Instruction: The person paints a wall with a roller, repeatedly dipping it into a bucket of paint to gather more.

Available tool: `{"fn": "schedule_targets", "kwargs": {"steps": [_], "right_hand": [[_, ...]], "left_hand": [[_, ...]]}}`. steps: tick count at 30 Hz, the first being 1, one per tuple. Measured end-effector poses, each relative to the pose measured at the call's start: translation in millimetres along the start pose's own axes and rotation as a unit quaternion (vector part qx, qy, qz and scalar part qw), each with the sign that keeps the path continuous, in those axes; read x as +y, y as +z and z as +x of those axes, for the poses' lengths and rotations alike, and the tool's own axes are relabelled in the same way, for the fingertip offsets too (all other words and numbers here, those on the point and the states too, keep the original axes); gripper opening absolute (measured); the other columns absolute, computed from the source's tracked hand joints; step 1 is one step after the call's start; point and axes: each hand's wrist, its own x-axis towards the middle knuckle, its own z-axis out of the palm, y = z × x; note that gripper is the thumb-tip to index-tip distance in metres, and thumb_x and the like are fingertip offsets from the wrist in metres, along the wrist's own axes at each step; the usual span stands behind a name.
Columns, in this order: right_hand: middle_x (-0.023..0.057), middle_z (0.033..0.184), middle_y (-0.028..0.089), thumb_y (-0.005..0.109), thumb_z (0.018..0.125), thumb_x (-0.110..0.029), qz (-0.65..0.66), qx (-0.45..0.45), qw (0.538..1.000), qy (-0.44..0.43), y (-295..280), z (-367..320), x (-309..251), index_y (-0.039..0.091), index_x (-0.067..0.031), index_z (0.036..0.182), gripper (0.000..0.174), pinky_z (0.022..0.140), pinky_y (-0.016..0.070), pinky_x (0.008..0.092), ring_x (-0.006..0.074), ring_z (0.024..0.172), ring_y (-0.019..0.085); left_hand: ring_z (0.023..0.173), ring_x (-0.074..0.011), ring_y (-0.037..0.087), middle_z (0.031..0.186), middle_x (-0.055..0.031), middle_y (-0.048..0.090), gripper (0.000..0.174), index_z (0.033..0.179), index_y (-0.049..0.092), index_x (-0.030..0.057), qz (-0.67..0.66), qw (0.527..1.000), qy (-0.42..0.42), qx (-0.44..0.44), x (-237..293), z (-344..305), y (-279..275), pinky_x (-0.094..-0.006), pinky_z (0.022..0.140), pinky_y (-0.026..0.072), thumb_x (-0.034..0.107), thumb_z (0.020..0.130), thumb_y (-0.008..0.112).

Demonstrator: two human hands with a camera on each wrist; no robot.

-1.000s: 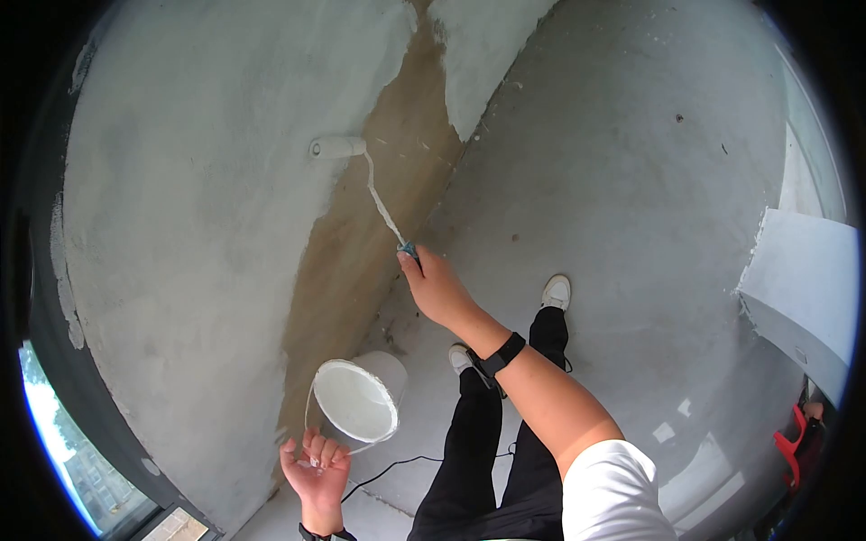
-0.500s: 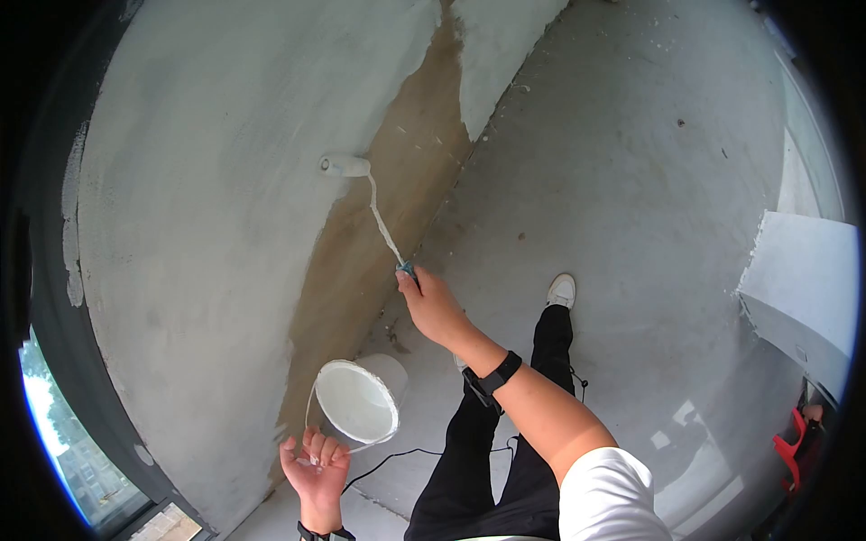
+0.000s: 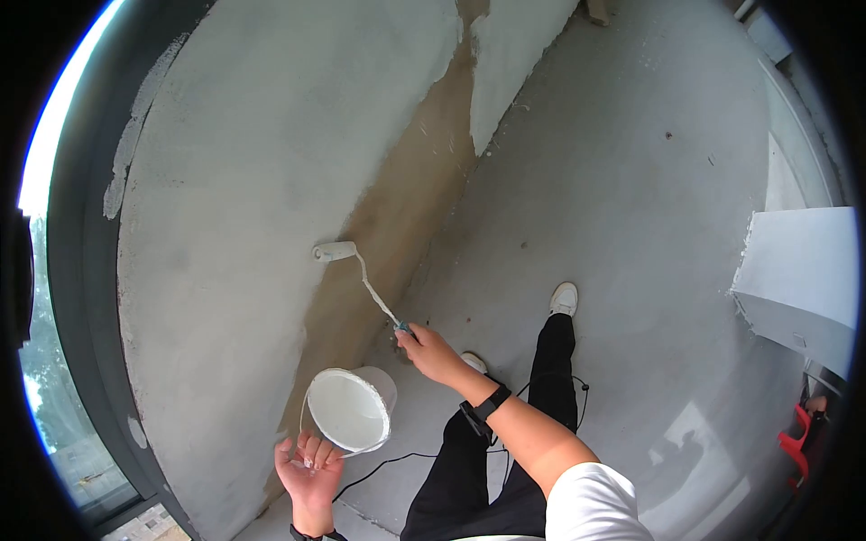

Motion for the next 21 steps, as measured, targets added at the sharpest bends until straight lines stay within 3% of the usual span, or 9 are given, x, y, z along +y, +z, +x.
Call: {"fn": "schedule_targets", "kwargs": {"steps": [2,11,17,19,21], "right_hand": [[-0.0037,0.065,0.041,0.045,0.112,-0.038,0.119,0.002,0.991,0.06,-17.0,-4.5,-6.8,0.05,-0.0082,0.094,0.035,0.046,0.0326,0.0278,0.0076,0.05,0.035],[-0.0046,0.061,0.037,0.049,0.109,-0.051,0.22,0.073,0.97,0.074,-101.5,-11.2,-42.4,0.045,-0.0111,0.092,0.043,0.046,0.034,0.0276,0.0078,0.047,0.035],[-0.0041,0.063,0.038,0.048,0.11,-0.048,0.182,0.114,0.975,0.057,-164.9,15.2,-77.9,0.046,-0.0114,0.092,0.041,0.046,0.034,0.0269,0.0077,0.048,0.036],[-0.0038,0.063,0.039,0.048,0.11,-0.048,0.13,0.127,0.983,0.025,-181.4,30.4,-98.4,0.046,-0.0108,0.091,0.042,0.045,0.0351,0.0272,0.008,0.048,0.037],[-0.0037,0.063,0.039,0.048,0.11,-0.048,0.118,0.134,0.984,0.016,-196.2,49.5,-119.1,0.047,-0.0104,0.09,0.043,0.045,0.0355,0.0274,0.0081,0.048,0.037]], "left_hand": [[0.052,-0.013,0.028,0.057,0.0014,0.029,0.028,0.076,0.042,0.0133,0.009,1.0,-0.007,-0.02,3.6,-6.6,-0.7,-0.0319,0.062,0.0293,0.032,0.093,0.055],[0.051,-0.0143,0.031,0.055,0.0012,0.031,0.027,0.075,0.049,0.0118,0.048,0.998,-0.008,0.028,9.8,-13.0,15.1,-0.0347,0.065,0.0368,0.032,0.092,0.055],[0.051,-0.0153,0.03,0.055,0.0003,0.03,0.031,0.071,0.047,0.0115,0.006,0.997,-0.011,0.073,-10.7,1.8,52.7,-0.0344,0.064,0.0334,0.033,0.091,0.056],[0.052,-0.0141,0.024,0.058,0.0011,0.027,0.034,0.073,0.036,0.0139,-0.019,0.995,-0.002,0.094,-22.2,7.8,69.4,-0.0334,0.063,0.0279,0.034,0.091,0.056],[0.052,-0.0141,0.025,0.058,0.001,0.027,0.033,0.073,0.036,0.0137,-0.017,0.994,0.003,0.107,-31.7,14.0,82.5,-0.0334,0.063,0.028,0.034,0.091,0.055]]}}
